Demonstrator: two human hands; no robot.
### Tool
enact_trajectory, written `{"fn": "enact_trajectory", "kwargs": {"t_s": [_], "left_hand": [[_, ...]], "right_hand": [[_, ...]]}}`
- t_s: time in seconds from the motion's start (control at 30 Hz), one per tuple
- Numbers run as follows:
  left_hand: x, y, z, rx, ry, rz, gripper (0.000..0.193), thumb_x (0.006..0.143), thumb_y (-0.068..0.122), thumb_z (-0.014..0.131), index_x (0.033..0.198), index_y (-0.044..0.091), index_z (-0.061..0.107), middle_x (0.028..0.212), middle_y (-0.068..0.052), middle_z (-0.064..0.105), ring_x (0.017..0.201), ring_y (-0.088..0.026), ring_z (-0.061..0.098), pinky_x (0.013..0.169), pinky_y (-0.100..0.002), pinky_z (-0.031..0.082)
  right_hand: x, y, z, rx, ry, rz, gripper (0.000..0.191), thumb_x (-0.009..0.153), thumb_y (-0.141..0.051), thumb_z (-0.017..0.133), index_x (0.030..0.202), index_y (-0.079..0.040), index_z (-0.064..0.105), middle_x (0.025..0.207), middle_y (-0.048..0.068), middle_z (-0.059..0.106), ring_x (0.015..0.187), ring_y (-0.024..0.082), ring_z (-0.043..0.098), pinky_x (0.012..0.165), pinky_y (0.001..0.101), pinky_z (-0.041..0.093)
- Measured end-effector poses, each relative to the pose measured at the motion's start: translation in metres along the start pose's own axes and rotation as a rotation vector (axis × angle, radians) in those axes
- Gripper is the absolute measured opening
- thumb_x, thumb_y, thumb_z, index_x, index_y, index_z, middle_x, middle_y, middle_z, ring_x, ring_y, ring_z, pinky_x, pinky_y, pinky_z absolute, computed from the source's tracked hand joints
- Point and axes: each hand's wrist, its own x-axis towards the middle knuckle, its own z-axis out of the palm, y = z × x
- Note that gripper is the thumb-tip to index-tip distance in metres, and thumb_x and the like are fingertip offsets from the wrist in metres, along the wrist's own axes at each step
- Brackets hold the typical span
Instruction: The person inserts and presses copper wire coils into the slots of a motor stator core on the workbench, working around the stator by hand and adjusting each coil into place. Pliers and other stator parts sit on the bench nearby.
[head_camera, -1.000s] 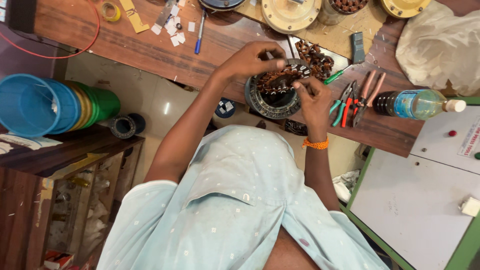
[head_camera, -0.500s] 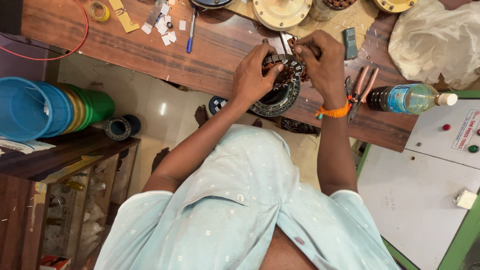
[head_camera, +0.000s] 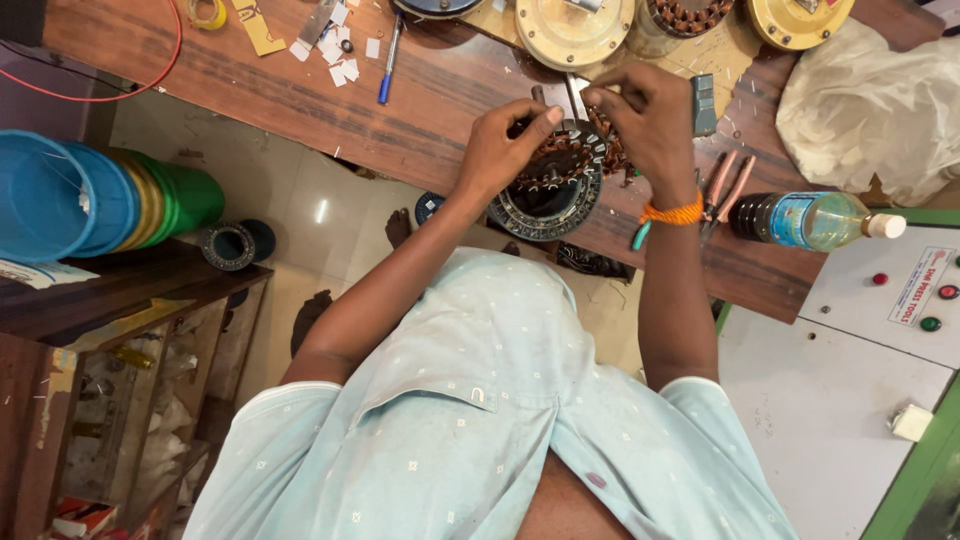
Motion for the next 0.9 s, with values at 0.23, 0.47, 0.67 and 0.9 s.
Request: {"fn": "enact_trajectory", "kwargs": {"t_s": [0.23,0.47,0.67,0.9], "left_hand": [[-0.006,0.003,0.004,0.167,-0.003,0.089,0.033,0.085,0.035,0.081,0.103,0.01,0.071,0.092,-0.006,0.076,0.084,-0.02,0.073,0.076,-0.035,0.056],[-0.017,0.011,0.008,0.342,0.069,0.227,0.031,0.086,0.024,0.081,0.109,0.009,0.068,0.103,-0.008,0.072,0.097,-0.027,0.071,0.083,-0.04,0.054],[-0.008,-0.004,-0.014,0.175,-0.152,0.282,0.041,0.089,0.018,0.077,0.127,0.007,0.065,0.117,-0.014,0.072,0.108,-0.027,0.072,0.095,-0.039,0.057],[-0.011,-0.016,-0.011,0.218,-0.172,0.264,0.044,0.094,0.016,0.074,0.134,0.006,0.062,0.12,-0.015,0.072,0.112,-0.028,0.071,0.1,-0.04,0.055]], "right_hand": [[-0.074,-0.01,-0.005,0.138,-0.079,0.078,0.006,0.09,0.0,0.076,0.095,-0.002,0.075,0.079,0.0,0.066,0.062,0.003,0.046,0.054,0.0238,0.032],[-0.089,-0.008,0.002,0.227,0.07,0.23,0.007,0.095,-0.001,0.078,0.096,0.0,0.071,0.073,-0.003,0.058,0.06,0.003,0.036,0.054,0.0241,0.027],[-0.089,-0.012,0.003,0.399,0.117,0.233,0.008,0.1,-0.003,0.076,0.101,0.001,0.07,0.084,-0.003,0.062,0.073,0.001,0.047,0.063,0.0217,0.035],[-0.054,-0.018,0.013,0.942,0.136,0.314,0.014,0.095,-0.012,0.077,0.096,0.0,0.069,0.071,-0.004,0.055,0.055,0.002,0.04,0.051,0.0219,0.029]]}}
